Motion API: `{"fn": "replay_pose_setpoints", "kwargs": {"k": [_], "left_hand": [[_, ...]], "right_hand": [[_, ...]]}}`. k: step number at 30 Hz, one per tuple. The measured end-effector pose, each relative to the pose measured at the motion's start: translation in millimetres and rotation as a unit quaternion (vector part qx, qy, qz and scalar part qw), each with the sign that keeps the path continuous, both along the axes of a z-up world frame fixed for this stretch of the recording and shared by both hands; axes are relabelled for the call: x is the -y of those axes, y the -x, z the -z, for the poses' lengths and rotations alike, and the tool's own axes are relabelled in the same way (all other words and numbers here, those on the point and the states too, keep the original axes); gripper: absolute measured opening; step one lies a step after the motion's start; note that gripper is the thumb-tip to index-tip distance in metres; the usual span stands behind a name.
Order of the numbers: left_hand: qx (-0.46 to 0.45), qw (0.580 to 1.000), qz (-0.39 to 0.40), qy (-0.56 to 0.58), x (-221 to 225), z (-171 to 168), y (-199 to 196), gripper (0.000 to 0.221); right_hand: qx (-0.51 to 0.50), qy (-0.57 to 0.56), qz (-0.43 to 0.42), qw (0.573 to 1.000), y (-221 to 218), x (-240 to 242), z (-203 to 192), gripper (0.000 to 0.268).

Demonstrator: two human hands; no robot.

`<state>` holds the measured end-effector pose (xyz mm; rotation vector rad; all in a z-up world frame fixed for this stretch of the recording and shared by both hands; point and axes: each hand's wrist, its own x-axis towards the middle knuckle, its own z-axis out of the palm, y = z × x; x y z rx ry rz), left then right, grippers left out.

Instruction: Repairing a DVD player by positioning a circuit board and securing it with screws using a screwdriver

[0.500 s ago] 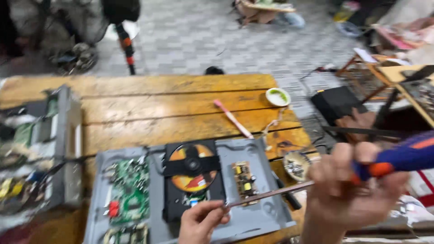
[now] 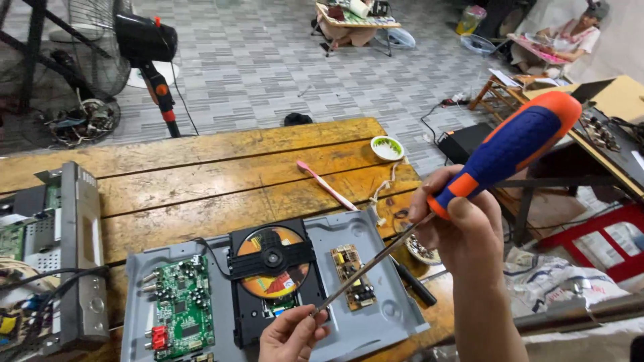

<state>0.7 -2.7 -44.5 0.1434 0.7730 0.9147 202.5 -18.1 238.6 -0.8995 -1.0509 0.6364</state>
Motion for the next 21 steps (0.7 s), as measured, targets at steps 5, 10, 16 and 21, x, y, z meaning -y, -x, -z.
{"fn": "replay_pose_setpoints", "kwargs": {"k": [5, 10, 16, 21], "left_hand": [[0.005, 1.0, -0.017, 0.015, 0.0, -9.2, 4.2, 0.03], [-0.016, 0.998, -0.048, -0.039, 13.2, -4.3, 5.5, 0.026], [-0.007, 1.0, -0.009, -0.017, 1.8, -19.3, 5.4, 0.022], [-0.041, 0.998, 0.007, 0.042, -3.1, -54.0, -0.7, 0.025]], "right_hand": [[-0.069, -0.045, -0.027, 0.996, -1.8, -14.5, 11.2, 0.034], [-0.092, -0.018, -0.021, 0.995, -5.6, -6.6, 18.8, 0.039], [-0.005, -0.016, 0.024, 1.0, -5.1, -15.6, 20.5, 0.045], [0.014, -0.059, 0.03, 0.998, 8.4, -27.4, 15.6, 0.051]]}}
